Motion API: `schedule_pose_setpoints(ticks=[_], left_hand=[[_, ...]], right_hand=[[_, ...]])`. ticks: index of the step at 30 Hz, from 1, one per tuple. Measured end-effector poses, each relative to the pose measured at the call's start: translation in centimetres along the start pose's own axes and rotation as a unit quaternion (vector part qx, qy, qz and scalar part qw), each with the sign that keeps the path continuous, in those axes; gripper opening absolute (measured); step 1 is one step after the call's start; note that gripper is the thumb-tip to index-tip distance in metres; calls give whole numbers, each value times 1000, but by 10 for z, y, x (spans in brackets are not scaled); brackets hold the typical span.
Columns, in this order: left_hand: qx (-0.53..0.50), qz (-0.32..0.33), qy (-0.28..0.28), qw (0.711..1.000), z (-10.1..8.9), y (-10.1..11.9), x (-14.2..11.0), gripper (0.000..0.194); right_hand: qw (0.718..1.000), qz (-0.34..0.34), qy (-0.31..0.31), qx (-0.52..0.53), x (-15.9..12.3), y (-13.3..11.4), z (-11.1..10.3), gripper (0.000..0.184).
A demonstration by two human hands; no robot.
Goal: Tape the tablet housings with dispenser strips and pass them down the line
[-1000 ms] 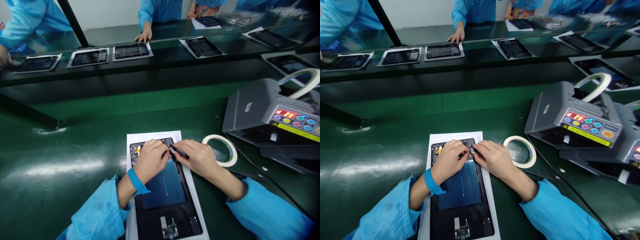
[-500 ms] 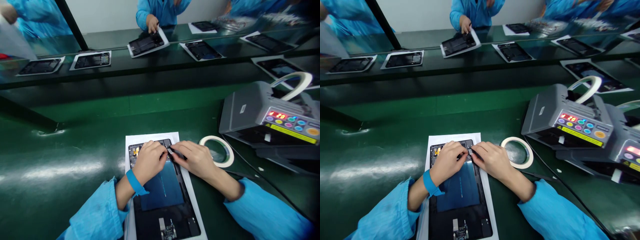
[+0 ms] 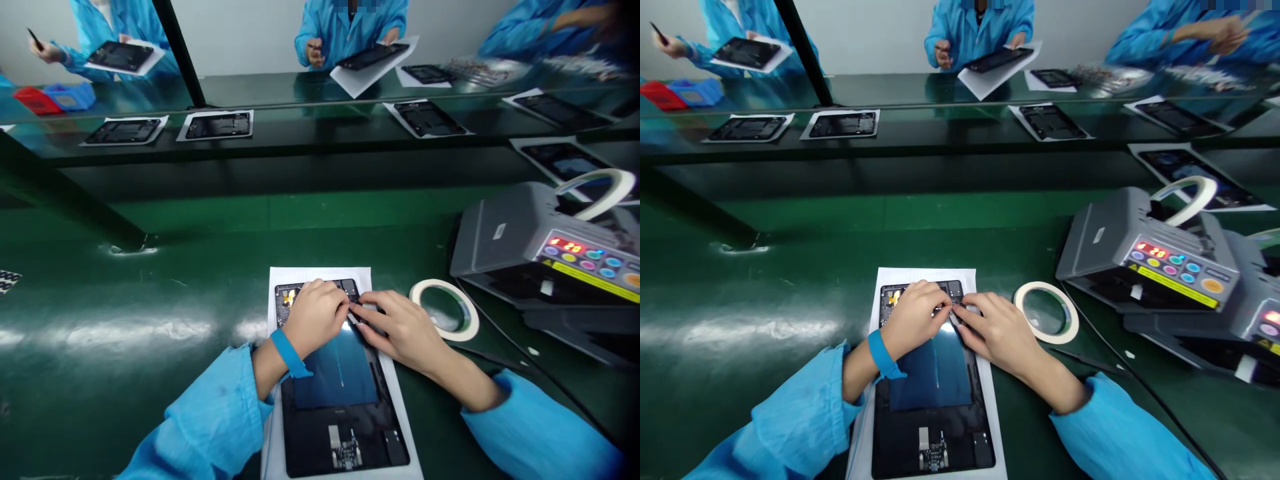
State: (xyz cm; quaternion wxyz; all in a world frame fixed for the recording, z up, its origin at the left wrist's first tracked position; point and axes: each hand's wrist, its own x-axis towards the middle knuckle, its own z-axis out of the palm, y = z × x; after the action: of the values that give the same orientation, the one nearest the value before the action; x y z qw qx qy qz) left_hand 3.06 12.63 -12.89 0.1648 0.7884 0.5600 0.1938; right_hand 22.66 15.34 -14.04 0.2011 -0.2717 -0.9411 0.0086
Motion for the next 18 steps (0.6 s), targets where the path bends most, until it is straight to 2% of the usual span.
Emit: schedule_pose_setpoints(ticks=[8, 13, 18], left_hand=[[-8, -1, -7, 1000, 0, -1, 2, 12], [-12, 0, -9, 1000, -1, -1, 1, 12], [-12, -2, -12, 1000, -1, -1, 3, 14]], right_hand=[[999, 11, -8, 50, -2, 0, 2, 26], [996, 0, 9, 85, -4, 2, 4, 25], [994, 26, 2, 104, -1, 0, 1, 24]])
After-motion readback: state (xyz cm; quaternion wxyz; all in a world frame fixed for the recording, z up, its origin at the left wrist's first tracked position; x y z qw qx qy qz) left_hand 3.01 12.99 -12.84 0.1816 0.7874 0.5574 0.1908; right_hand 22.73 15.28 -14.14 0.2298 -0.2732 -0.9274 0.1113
